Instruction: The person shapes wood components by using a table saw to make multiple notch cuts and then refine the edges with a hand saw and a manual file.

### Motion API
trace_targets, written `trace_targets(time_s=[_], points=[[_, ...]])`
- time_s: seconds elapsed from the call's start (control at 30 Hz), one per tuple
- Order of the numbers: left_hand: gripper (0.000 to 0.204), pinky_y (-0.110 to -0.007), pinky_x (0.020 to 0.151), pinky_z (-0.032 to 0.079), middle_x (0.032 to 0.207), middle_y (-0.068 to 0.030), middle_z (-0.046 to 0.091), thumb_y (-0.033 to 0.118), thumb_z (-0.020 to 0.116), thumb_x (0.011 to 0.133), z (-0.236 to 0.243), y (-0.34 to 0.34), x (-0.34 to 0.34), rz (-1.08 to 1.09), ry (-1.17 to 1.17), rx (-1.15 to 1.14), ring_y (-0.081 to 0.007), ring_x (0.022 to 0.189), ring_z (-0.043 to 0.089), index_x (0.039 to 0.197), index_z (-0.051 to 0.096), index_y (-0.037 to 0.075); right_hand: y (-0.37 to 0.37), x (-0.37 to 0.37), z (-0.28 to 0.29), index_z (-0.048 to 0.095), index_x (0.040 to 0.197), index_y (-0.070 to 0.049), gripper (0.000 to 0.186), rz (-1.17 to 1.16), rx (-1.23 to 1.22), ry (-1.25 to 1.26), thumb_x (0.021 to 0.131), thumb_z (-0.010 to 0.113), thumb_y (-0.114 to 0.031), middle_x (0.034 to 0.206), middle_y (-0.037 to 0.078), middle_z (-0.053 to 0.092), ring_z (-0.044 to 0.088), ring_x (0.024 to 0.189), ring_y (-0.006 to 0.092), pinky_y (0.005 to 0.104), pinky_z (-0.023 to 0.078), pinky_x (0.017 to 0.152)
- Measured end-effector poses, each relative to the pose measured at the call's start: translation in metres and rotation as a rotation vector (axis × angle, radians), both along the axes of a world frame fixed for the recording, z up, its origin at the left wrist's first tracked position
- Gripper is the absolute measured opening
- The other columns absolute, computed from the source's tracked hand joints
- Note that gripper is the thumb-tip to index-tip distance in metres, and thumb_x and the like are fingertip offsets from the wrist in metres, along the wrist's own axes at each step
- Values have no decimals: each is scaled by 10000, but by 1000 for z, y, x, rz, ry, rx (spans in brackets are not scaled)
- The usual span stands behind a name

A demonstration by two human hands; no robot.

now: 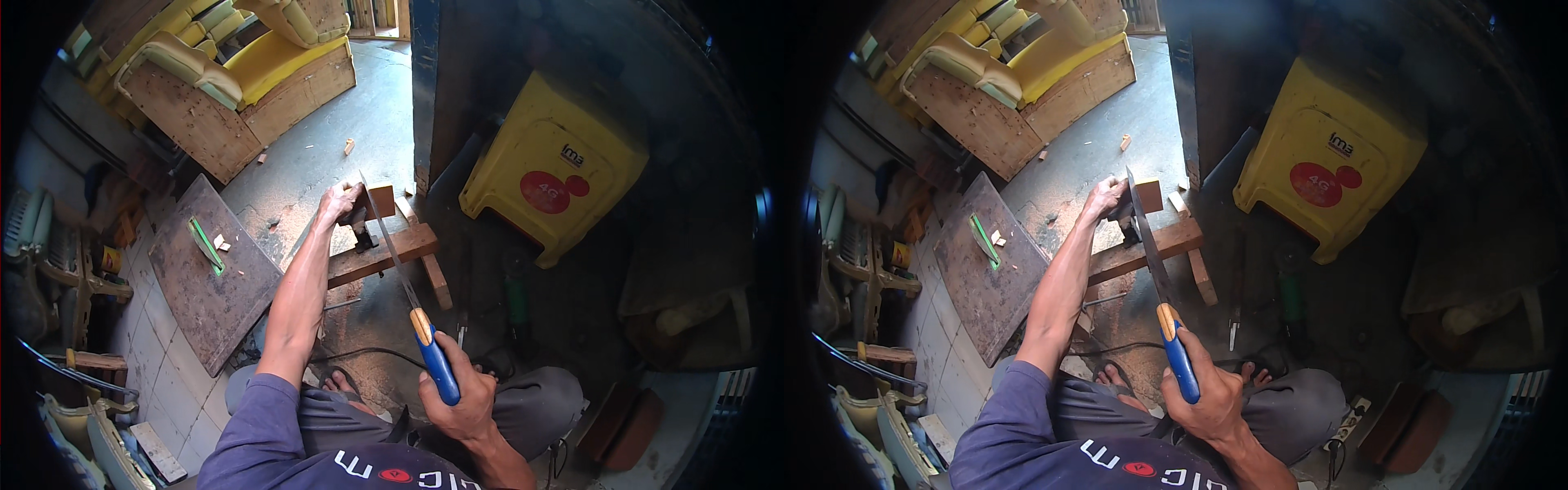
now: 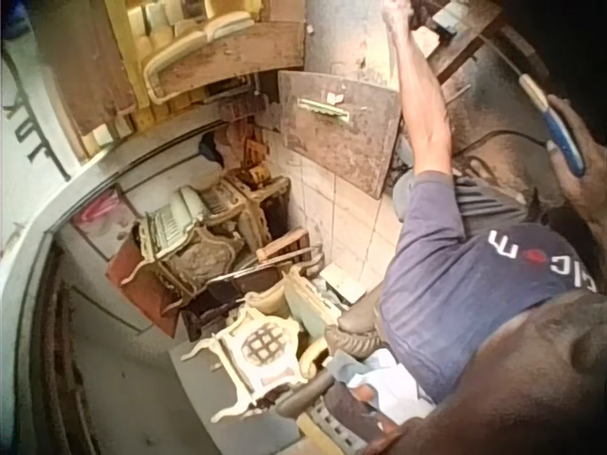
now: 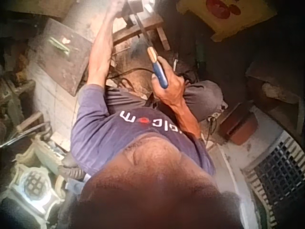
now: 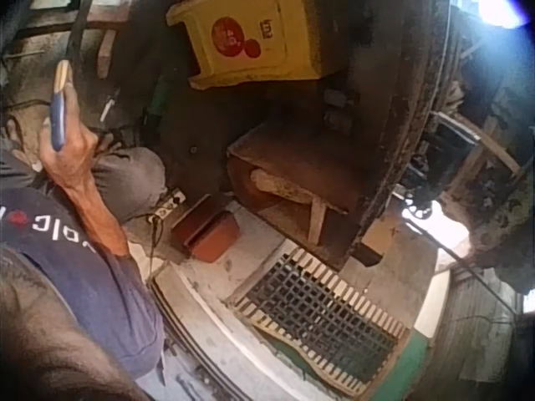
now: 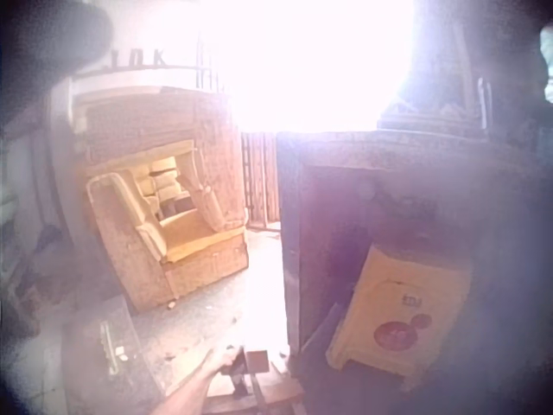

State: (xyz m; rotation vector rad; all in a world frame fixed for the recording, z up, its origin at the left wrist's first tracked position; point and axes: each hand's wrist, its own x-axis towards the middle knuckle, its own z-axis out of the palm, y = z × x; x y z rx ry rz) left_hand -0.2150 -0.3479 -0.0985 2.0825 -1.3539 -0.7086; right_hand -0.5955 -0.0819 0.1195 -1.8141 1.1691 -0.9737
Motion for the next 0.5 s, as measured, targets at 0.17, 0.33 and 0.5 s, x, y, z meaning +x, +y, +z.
trace_targets(time_s=[0.17, 0.33, 0.5], points=[[595, -374, 685, 493, 803, -106, 699, 612, 617, 952, 8, 0, -13, -9, 28, 63, -194, 759, 631, 1013, 707, 27, 0, -1, -3, 579, 1345, 69, 575, -10, -25, 3, 799, 716, -45, 759, 197, 721, 741, 598, 254, 345, 590, 591], [601, -403, 662, 502, 770, -129, 711, 623, 628, 933, 13, 5, -10, 5, 7, 10, -233, 727, 676, 1001, 726, 35, 2, -2, 0, 576, 1351, 67, 575, 6, 34, -6, 804, 714, -45, 779, 195, 726, 744, 607, 250, 343, 592, 594], [602, -401, 677, 505, 783, -127, 712, 624, 630, 932, 13, 5, -13, 8, 15, 14, -230, 747, 677, 1014, 733, 36, 2, -3, 1, 574, 1358, 64, 579, 0, 23, -7, 808, 718, -48, 779, 183, 724, 740, 606, 238, 336, 592, 598]])
